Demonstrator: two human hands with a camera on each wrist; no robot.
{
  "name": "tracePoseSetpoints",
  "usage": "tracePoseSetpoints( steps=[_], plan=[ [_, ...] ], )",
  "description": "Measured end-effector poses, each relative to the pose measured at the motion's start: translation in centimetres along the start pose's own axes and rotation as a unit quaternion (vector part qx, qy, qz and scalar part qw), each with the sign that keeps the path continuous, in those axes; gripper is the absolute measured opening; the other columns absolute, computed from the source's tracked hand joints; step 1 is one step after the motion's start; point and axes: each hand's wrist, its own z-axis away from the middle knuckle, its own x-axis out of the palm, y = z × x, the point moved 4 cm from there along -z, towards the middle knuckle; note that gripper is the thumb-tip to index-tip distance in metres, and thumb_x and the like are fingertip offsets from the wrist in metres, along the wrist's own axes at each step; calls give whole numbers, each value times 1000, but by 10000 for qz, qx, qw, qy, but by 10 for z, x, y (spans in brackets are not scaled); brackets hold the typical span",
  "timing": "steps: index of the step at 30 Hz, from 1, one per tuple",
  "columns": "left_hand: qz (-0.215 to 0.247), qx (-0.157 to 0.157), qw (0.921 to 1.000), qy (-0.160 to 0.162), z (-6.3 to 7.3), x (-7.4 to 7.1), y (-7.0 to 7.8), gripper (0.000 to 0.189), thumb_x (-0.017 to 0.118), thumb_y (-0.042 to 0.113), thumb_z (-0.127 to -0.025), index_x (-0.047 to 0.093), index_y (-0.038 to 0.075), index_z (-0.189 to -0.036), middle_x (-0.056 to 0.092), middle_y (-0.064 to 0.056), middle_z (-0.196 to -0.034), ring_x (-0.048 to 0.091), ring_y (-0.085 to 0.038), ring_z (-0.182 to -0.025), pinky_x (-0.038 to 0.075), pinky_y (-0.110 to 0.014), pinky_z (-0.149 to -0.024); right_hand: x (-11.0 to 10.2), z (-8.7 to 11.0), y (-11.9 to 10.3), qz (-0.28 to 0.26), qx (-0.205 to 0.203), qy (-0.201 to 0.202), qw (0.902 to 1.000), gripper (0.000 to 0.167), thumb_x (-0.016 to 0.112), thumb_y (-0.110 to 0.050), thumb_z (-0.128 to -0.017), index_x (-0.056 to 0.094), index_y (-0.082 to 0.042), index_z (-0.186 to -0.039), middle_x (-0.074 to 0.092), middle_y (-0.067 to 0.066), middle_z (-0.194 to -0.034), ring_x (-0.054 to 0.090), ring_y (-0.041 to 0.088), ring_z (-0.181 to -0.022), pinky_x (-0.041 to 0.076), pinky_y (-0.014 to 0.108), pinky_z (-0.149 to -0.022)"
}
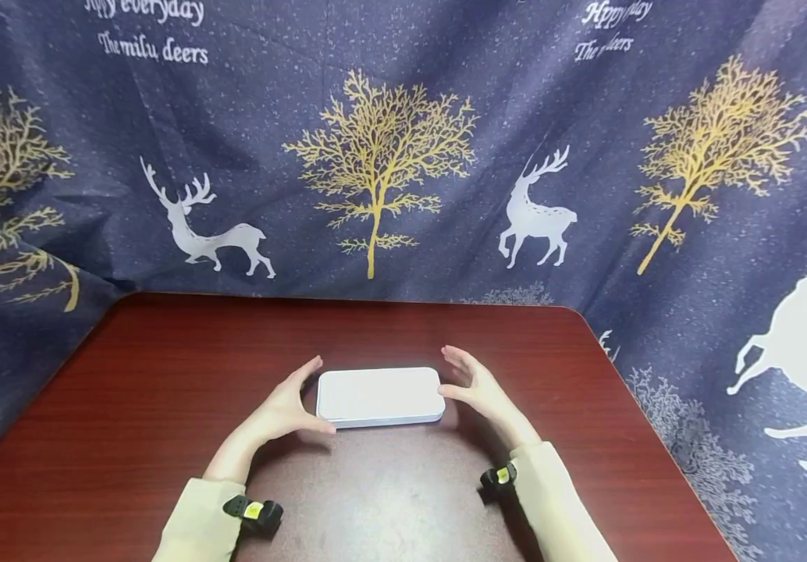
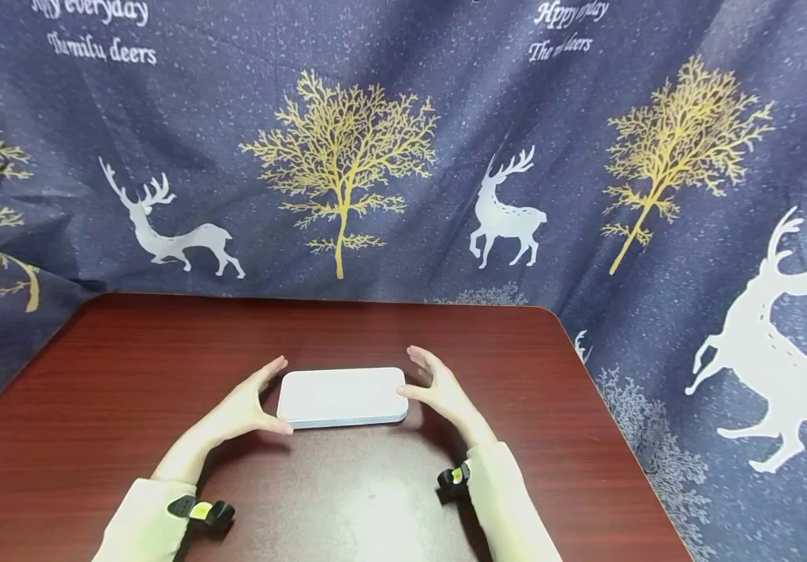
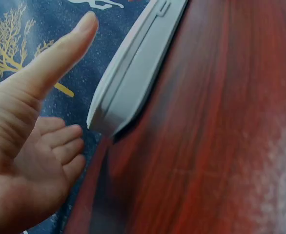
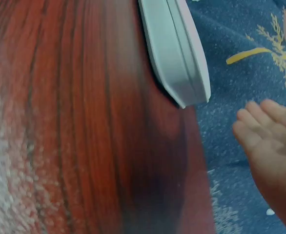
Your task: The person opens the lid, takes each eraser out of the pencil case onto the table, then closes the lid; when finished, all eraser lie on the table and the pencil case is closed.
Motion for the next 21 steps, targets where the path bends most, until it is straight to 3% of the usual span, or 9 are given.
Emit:
tracePoseSetpoints(
  steps=[6,9,21],
  plan=[
    [338,290,9988,-203,0,4,-10,124,96,23,-56,21,-7,-151,32,-28,-153,33,-47,-140,33,-57,-115,-3,2,14,-426,342,-737,9958,86,76,-1,-80,25,8,-150,24,30,-156,20,44,-146,18,51,-122],
    [434,321,9982,-251,0,6,-14,126,96,20,-55,19,-8,-151,31,-29,-153,34,-47,-139,34,-55,-115,-2,3,17,-493,550,-903,9932,89,75,1,-79,23,7,-151,23,27,-158,19,41,-147,17,49,-123],
    [435,345,9980,-312,-4,10,-20,122,95,15,-58,20,-8,-151,33,-30,-152,36,-45,-139,37,-53,-113,1,3,24,-142,513,-1421,9884,98,80,1,-75,19,7,-151,18,26,-159,14,40,-149,15,52,-123]
  ],
)
